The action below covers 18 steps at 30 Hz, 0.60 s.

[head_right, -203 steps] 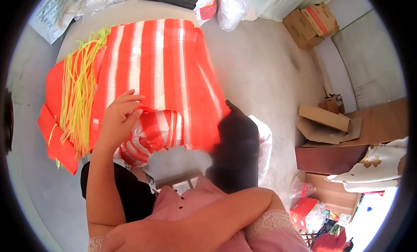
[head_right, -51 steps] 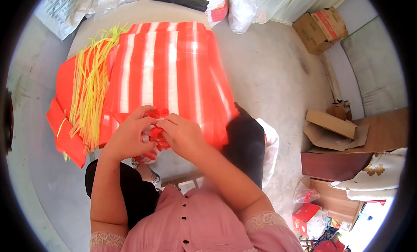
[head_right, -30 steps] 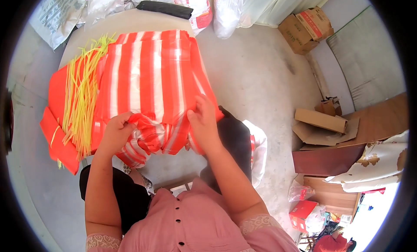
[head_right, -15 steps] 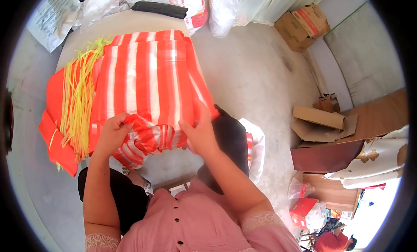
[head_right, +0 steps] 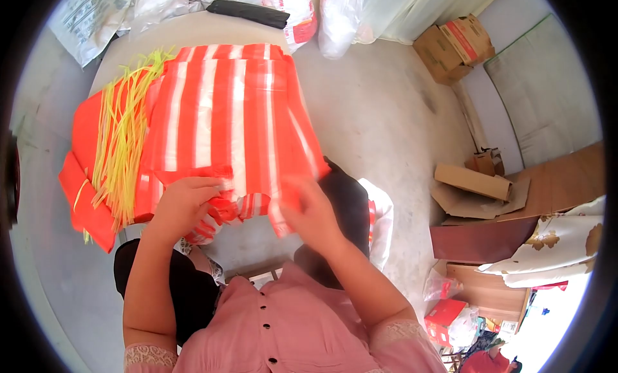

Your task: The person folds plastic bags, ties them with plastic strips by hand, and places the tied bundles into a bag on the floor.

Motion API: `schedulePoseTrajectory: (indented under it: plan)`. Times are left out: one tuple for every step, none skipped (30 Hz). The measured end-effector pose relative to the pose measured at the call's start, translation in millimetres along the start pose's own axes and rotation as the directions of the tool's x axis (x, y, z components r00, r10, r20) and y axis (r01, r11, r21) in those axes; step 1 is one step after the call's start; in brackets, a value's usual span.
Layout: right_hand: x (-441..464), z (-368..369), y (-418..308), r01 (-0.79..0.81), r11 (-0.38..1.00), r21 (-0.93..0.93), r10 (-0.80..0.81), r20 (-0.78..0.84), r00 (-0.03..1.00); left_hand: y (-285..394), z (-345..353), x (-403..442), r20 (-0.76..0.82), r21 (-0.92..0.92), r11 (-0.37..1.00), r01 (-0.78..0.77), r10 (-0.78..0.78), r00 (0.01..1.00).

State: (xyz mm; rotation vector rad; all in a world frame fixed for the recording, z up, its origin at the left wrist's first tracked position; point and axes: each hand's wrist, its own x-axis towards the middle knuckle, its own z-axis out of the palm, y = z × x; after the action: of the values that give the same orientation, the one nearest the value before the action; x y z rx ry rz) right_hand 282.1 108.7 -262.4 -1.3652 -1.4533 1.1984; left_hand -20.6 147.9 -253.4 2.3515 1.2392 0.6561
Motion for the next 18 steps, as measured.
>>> schedulePoseTrajectory:
  plan:
    - [13.1,4.3,-8.9,-0.041,0.999,-0.022,0.042,0.057,0.997,-0.2,1.0,0.1,0.002,0.005,1.0,0.002,-0.002,1.0]
    - [26.4,9.4,-23.4,-0.081,0.996,-0.046,0.086,0.115,0.99,-0.6,2.2,-0.2,0.005,0.011,1.0,0.006,-0.006,1.0]
    - [38.8,15.6,-35.9,-0.119,0.99,-0.07,0.129,0.172,0.977,-0.8,2.6,-0.9,0.008,0.018,1.0,0.011,-0.011,1.0]
    - [50.7,23.2,-45.7,-0.211,0.977,-0.031,0.213,0.213,0.954,-0.6,2.2,-1.2,0.014,0.02,1.0,0.012,-0.012,1.0]
    - [61.9,31.2,-54.2,-0.303,0.953,0.004,0.292,0.255,0.922,-0.1,1.9,-1.0,0.02,0.022,1.0,0.012,-0.013,1.0]
    - [70.2,38.3,-53.4,-0.332,0.942,0.037,0.31,0.279,0.909,-0.1,2.2,-0.7,0.026,0.023,1.0,0.011,-0.011,1.0]
    - [78.6,45.5,-52.7,-0.363,0.929,0.068,0.327,0.303,0.895,-0.8,3.2,-1.0,0.015,0.009,1.0,0.009,-0.009,1.0]
    - [86.4,52.4,-42.3,-0.331,0.938,0.103,0.287,0.306,0.908,-2.1,4.3,-1.6,0.005,-0.005,1.0,0.007,-0.007,1.0]
    - [91.7,56.9,-34.8,-0.298,0.944,0.138,0.246,0.307,0.919,-3.3,5.0,-1.5,-0.006,-0.019,1.0,0.005,-0.005,1.0]
    - [93.8,58.3,-29.1,-0.373,0.898,0.236,0.283,0.339,0.897,-3.5,4.4,-0.6,0.037,0.007,0.999,0.034,-0.034,0.999]
    - [95.0,59.2,-29.6,-0.382,0.891,0.243,0.285,0.355,0.89,-2.7,2.8,0.4,0.08,0.033,0.998,0.061,-0.064,0.995]
    - [95.7,59.4,-31.6,-0.392,0.885,0.25,0.287,0.37,0.884,-2.1,1.3,0.8,0.123,0.06,0.994,0.087,-0.094,0.988]
    - [96.1,59.5,-32.7,-0.401,0.879,0.258,0.288,0.384,0.877,-1.6,0.2,0.7,0.123,0.057,0.995,0.083,-0.09,0.988]
    - [96.3,61.4,-32.3,-0.374,0.897,0.237,0.275,0.365,0.89,-0.7,-0.5,0.4,0.123,0.054,0.995,0.078,-0.085,0.989]
    - [96.4,65.0,-31.9,-0.347,0.913,0.217,0.261,0.345,0.902,0.0,-1.0,0.4,0.124,0.051,0.996,0.073,-0.079,0.989]
    - [96.5,68.2,-31.5,-0.319,0.928,0.195,0.246,0.324,0.913,0.5,-1.3,0.6,0.123,0.052,0.996,0.068,-0.074,0.99]
    - [97.2,70.2,-28.7,-0.26,0.953,0.156,0.202,0.314,0.928,1.0,-1.6,0.7,0.122,0.054,0.997,0.063,-0.069,0.99]
    - [98.6,72.1,-23.2,-0.2,0.973,0.117,0.156,0.306,0.939,1.7,-2.2,0.8,0.12,0.056,0.997,0.059,-0.065,0.991]
